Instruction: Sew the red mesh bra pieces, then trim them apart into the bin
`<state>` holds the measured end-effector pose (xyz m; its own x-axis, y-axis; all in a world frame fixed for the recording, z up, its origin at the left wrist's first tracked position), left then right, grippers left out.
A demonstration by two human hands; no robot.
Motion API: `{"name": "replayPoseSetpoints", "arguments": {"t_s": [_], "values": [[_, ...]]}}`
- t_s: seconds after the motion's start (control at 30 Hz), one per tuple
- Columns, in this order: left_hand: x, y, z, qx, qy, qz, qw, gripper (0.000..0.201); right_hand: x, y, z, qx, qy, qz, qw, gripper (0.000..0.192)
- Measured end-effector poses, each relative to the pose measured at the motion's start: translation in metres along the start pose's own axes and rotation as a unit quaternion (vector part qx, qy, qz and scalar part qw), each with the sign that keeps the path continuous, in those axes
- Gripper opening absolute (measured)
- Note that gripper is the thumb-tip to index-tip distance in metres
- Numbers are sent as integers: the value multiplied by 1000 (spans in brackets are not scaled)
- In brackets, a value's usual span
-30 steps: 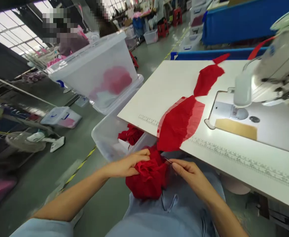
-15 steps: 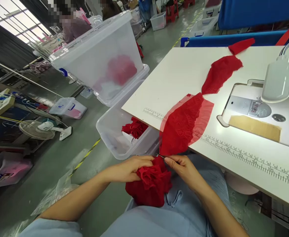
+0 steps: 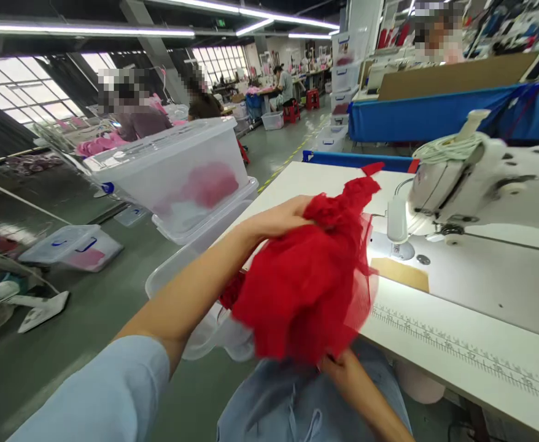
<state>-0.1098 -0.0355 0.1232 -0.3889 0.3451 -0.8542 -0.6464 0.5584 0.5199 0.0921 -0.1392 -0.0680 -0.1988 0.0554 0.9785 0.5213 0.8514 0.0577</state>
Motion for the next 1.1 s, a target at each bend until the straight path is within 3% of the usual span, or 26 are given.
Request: {"name": "replayPoseSetpoints", "arguments": {"t_s": [0.07,0.13,0.23,0.3,0.4,0.47,0.53,0.63,0.73,0.87,1.1], "values": [[32,4,34,-9,145,101,984,24,0,1,-4,7,1,-25,1000,59],[59,2,54,-42,221,156,962,34,-3,4,-9,8,-6,-41,999,66],[81,-2,59,-103,295,203,928,54,-4,13,-20,2,-22,-44,999,68],[81,-5,48,-115,327,211,914,54,6,21,-29,23,-8,-28,999,58],[64,-23,14,-79,304,194,929,32,31,32,-38,97,74,53,991,41],[48,-44,-22,-52,260,172,949,18,46,36,-39,138,122,117,976,38],[34,-71,-65,-21,223,133,965,14,52,35,-34,141,136,170,966,37],[22,-108,-126,50,209,76,974,21,47,22,-19,74,83,209,972,38],[19,-135,-169,74,259,69,961,38,34,3,-4,49,-28,190,980,43],[21,-154,-194,46,276,52,959,37,25,-16,8,86,-98,202,971,50],[21,-169,-204,46,220,121,967,51,27,-22,9,138,-106,177,969,52]]}}
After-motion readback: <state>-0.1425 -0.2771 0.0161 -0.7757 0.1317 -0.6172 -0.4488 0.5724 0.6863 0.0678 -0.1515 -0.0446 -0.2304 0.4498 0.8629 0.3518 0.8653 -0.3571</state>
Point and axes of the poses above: each hand's wrist, its own z-axis towards the middle knuckle, its own y-axis out of the back of the hand, x = y × z, the point moved 1 cm from there along z, towards the middle knuckle, and after that the axes turned 10 degrees about x, right-handed, at the moved point
